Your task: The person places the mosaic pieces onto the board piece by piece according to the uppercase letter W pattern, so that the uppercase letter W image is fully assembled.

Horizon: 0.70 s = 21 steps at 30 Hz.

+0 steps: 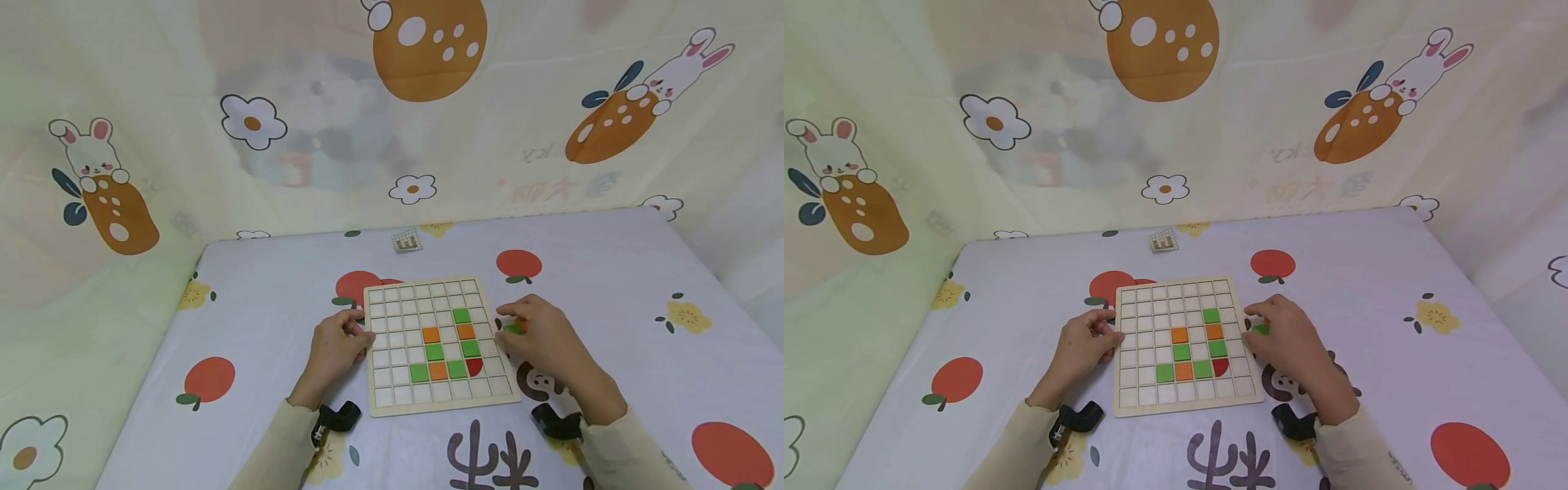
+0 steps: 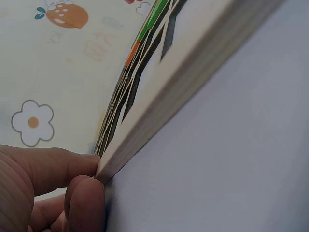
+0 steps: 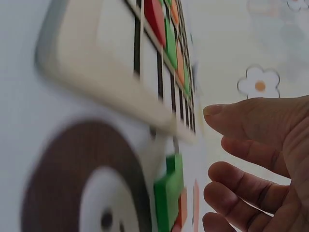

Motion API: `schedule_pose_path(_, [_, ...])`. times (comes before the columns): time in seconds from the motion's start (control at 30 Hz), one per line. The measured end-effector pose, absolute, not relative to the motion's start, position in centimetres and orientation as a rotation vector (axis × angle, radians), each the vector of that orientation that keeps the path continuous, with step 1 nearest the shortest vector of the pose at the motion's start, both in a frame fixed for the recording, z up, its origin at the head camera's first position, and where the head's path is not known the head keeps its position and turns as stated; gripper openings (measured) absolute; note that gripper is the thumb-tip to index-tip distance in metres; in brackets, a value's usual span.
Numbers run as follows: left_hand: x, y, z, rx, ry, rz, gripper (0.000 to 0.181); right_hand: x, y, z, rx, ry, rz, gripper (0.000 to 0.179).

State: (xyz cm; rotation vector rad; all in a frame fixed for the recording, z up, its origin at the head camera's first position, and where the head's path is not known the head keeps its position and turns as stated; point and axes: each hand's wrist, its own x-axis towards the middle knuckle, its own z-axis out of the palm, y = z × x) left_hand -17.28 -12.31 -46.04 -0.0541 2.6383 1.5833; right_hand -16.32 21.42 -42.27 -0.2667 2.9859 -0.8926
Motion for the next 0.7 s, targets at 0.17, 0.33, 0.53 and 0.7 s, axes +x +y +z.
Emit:
schedule_pose_path(0.17, [-17.3, -12.3, -46.0, -0.061, 2.631, 1.594, 0.041, -16.7, 22.9, -42.8, -0.255, 3.024, -0.854, 0.040])
schedule_pose_path(0.33, [-17.3, -12.3, -46.0, -0.066, 2.632, 1.591, 0.041, -17.0, 23.9, -43.4, -0.247, 3.027, -0.826, 0.038])
schedule_pose_path(0.53, [-17.3, -12.3, -46.2, -0.063, 2.633, 1.589, 0.041, -17.4, 24.7, -43.8, -0.203, 3.014, -0.779, 0.037])
schedule_pose_path(0.7, [-17.4, -12.4, -46.2, -0.062, 2.633, 1.592, 0.041, -17.7, 25.1, -43.7, -0.138, 2.970, -0.732, 0.039])
